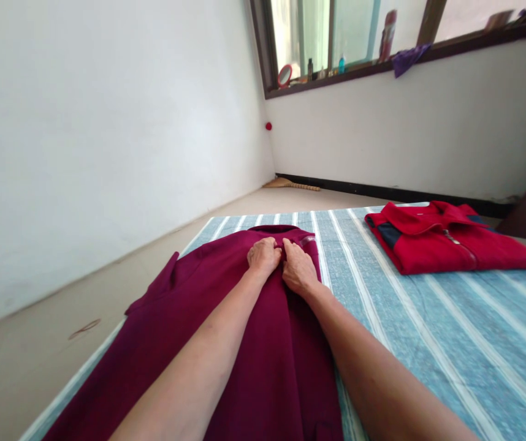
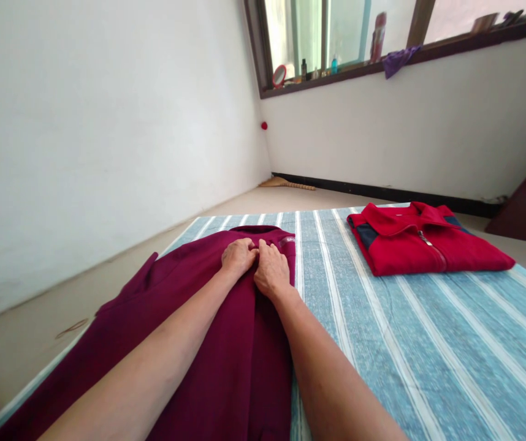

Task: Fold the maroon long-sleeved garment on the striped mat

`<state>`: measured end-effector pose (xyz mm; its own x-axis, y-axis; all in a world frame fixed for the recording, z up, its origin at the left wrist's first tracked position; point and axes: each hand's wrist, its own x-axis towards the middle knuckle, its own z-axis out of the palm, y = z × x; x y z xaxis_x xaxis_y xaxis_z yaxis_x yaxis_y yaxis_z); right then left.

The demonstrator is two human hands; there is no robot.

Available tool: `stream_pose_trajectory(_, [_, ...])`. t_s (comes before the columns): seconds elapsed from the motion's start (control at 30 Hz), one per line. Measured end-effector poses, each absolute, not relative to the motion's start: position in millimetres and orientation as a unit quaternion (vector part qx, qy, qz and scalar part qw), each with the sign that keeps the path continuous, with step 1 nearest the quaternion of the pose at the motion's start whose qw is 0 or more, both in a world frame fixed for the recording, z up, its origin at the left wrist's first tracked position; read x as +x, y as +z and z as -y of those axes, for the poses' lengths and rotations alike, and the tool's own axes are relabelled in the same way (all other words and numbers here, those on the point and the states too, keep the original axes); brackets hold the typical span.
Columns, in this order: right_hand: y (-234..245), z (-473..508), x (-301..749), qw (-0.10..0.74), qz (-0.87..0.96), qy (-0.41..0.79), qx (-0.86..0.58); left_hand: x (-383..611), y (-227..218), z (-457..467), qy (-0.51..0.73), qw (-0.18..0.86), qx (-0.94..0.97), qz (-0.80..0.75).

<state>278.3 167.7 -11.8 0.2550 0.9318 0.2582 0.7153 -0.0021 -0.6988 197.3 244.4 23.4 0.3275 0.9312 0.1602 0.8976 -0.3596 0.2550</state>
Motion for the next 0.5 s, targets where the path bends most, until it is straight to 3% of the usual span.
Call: stream_pose_trajectory(0.5, [-13.8,-167.1,278.4,0.335,0.618,0.124,-0.700,189.7,41.2,-215.9,0.142,0.007,0.854,-0.501])
